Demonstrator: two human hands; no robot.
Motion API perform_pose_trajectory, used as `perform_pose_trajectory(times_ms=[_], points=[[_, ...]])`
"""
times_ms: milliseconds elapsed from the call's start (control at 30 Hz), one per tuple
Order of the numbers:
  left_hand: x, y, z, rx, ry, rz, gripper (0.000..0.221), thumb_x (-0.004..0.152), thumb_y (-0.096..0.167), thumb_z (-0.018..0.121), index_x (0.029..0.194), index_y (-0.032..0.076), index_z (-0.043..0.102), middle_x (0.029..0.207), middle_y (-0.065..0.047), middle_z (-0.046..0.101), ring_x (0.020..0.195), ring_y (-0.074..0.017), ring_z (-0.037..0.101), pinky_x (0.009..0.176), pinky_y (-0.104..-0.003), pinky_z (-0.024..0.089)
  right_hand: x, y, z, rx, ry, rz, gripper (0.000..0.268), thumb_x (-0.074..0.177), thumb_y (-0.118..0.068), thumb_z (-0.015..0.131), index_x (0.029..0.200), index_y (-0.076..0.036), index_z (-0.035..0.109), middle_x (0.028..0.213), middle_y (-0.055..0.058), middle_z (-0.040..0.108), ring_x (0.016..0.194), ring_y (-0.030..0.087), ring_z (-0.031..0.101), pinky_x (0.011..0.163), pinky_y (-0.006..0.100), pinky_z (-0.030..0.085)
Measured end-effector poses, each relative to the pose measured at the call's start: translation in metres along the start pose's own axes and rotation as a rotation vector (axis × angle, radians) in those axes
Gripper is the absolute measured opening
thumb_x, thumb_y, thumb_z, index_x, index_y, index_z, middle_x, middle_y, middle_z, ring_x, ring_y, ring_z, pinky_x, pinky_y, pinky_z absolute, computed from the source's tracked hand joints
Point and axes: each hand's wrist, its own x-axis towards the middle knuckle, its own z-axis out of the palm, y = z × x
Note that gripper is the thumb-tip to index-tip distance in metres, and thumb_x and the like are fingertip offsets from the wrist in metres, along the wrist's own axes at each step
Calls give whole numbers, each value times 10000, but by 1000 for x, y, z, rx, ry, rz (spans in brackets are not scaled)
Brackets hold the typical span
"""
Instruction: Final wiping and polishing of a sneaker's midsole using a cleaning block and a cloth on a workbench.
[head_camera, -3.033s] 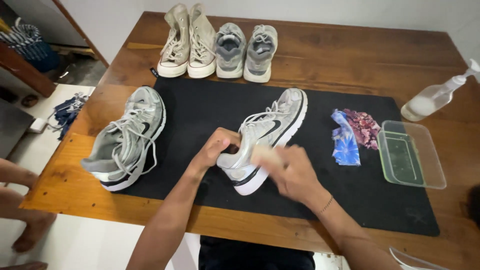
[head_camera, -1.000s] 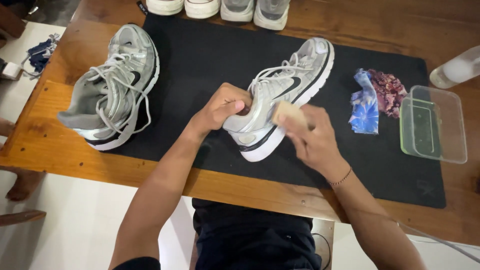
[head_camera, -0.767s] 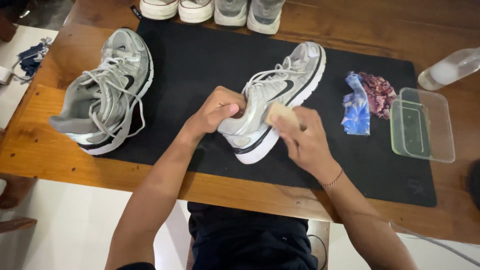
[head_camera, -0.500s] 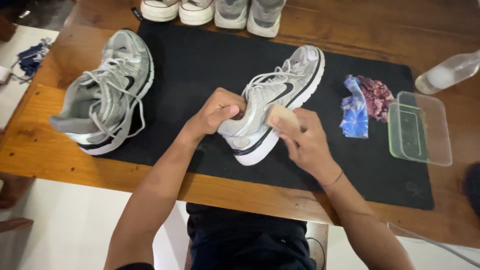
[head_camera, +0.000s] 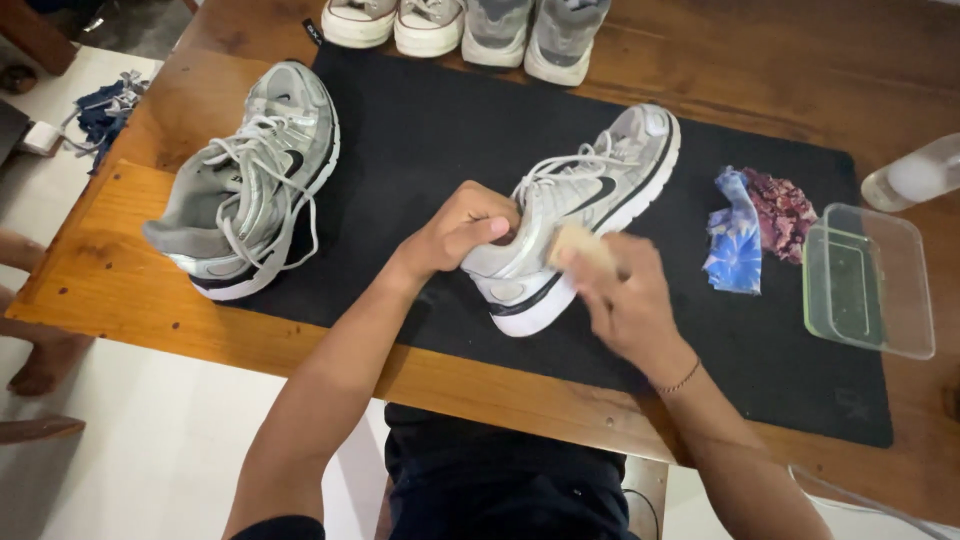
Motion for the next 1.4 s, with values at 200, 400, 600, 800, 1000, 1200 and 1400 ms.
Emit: perform_pose_trajectory(times_ms=[200, 400, 600, 800, 1000, 1200, 1400], points=[[0, 1, 1, 4, -25, 17, 497, 1061, 352, 525, 733, 43, 734, 588, -85, 557, 552, -144, 522, 506, -328, 451, -6, -15, -3, 98, -30, 112, 293, 975, -329, 676, 1142, -93, 725, 1063, 192, 567, 918, 389, 579, 803, 452, 487], [2, 8, 1, 4, -11, 14, 501, 1072, 342, 508, 735, 41, 726, 593, -95, 561, 572, -139, 523, 508, -337, 446, 5, -33, -12, 105, -61, -105, 292, 1022, -312, 558, 1247, -312, 744, 1060, 135, 603, 820, 300, 552, 768, 430, 474], [14, 32, 11, -1, 10, 1, 541, 1090, 321, 450, 643, 79, 636, 560, -63, 510, 528, -150, 488, 497, -325, 430, 26, -14, -12, -70, 54, -97, 257, 1028, -323, 549, 1184, -273, 747, 1067, 151, 586, 829, 333, 569, 735, 456, 468], [19, 38, 16, 19, -3, 3, 543, 1097, 309, 445, 635, 76, 613, 552, -65, 505, 516, -152, 469, 497, -325, 422, 32, -55, -15, 19, 26, -152, 273, 1039, -340, 506, 1204, -351, 723, 1008, 129, 578, 750, 321, 551, 673, 443, 461], [14, 28, 13, 79, -61, 19, 566, 1097, 375, 415, 620, 114, 572, 569, -49, 460, 494, -196, 456, 502, -358, 406, 34, -29, -21, -166, 48, -80, 303, 1081, -339, 458, 1255, -292, 701, 1037, 151, 568, 762, 326, 537, 664, 431, 425], [9, 24, 10, 76, -45, 1, 542, 1078, 388, 430, 725, 78, 703, 603, -71, 548, 500, -202, 517, 504, -375, 451, 38, -46, -43, 145, -98, -213, 271, 1093, -352, 451, 1238, -311, 677, 1011, 156, 625, 705, 339, 543, 658, 430, 450], [11, 28, 10, 34, -21, -13, 532, 1073, 350, 441, 692, 83, 699, 568, -45, 521, 493, -161, 488, 491, -347, 440, 9, 18, -86, -277, -187, 381, 401, 1092, -267, 440, 1449, -143, 575, 1091, 152, 564, 955, 379, 642, 783, 449, 520]])
